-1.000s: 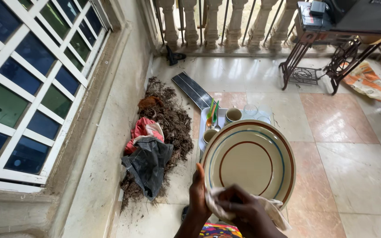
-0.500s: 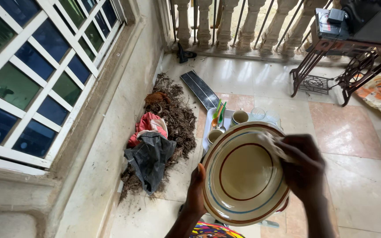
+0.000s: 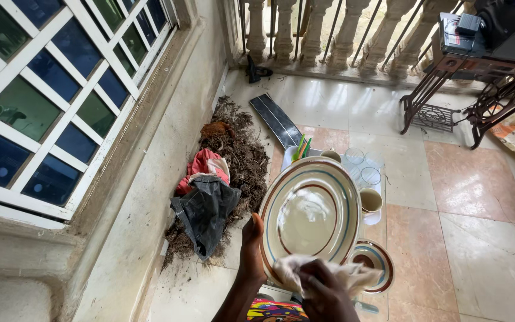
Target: The person arranges several plates on a table, then moves to a separate workstation to wipe the plates, a small bowl, and a spoon with a cloth.
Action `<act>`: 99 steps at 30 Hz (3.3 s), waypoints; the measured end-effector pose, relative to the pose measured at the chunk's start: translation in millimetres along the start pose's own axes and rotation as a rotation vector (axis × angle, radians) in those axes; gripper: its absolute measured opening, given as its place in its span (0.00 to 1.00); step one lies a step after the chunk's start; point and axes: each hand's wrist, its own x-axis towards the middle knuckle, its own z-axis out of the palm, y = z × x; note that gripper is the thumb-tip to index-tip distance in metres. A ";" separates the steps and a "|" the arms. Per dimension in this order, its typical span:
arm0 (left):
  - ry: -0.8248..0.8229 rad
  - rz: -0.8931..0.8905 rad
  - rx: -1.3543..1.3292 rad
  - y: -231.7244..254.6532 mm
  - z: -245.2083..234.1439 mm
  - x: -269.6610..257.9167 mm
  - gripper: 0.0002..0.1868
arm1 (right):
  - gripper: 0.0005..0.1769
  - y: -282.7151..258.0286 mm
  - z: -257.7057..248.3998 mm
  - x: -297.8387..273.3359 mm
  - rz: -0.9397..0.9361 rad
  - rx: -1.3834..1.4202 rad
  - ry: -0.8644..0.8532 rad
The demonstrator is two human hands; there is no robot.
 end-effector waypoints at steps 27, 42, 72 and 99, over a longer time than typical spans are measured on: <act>-0.415 0.302 0.606 63.9 51.5 -13.7 0.48 | 0.34 62.0 -25.5 -14.2 0.981 1.095 0.575; -1.081 0.910 1.339 128.5 110.8 -21.8 0.16 | 0.25 63.2 -10.4 -21.4 0.998 1.113 0.512; -0.594 0.613 0.977 38.1 123.8 -27.9 0.21 | 0.14 -75.4 -67.0 69.1 0.132 -0.234 0.614; -0.284 0.405 0.789 100.3 145.0 -43.2 0.25 | 0.11 -41.5 -94.4 25.0 0.404 0.100 0.805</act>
